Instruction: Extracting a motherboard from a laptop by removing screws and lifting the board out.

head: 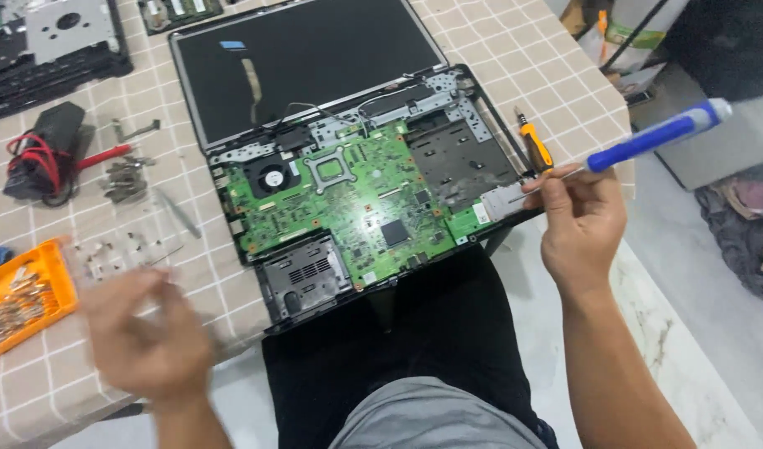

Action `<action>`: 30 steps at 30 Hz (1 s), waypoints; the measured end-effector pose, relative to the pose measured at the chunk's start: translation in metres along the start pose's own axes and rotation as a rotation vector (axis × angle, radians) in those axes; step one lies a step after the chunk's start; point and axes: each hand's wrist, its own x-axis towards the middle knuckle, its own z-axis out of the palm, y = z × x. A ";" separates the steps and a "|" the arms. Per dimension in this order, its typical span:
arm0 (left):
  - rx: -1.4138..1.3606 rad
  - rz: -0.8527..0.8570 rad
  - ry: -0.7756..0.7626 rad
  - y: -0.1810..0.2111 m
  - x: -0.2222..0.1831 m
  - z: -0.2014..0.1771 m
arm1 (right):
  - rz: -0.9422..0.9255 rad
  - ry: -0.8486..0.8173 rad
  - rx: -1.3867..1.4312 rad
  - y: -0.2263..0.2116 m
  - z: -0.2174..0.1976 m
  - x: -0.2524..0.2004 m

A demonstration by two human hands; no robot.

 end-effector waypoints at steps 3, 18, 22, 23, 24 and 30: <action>-0.166 -0.056 -0.123 0.048 -0.002 0.040 | 0.039 -0.058 -0.058 -0.001 0.002 -0.004; -0.066 -0.020 -0.651 0.113 0.013 0.144 | -0.212 -0.163 -0.257 0.003 0.036 -0.010; -0.038 0.014 -0.626 0.110 0.008 0.148 | -0.237 -0.169 -0.273 0.002 0.038 -0.008; -0.037 0.011 -0.639 0.110 0.007 0.148 | -0.235 -0.175 -0.278 0.003 0.037 -0.008; -0.038 0.010 -0.650 0.109 0.006 0.149 | -0.233 -0.179 -0.284 0.003 0.037 -0.008; -0.020 0.027 -0.640 0.111 0.007 0.147 | -0.233 -0.176 -0.243 -0.003 0.040 -0.008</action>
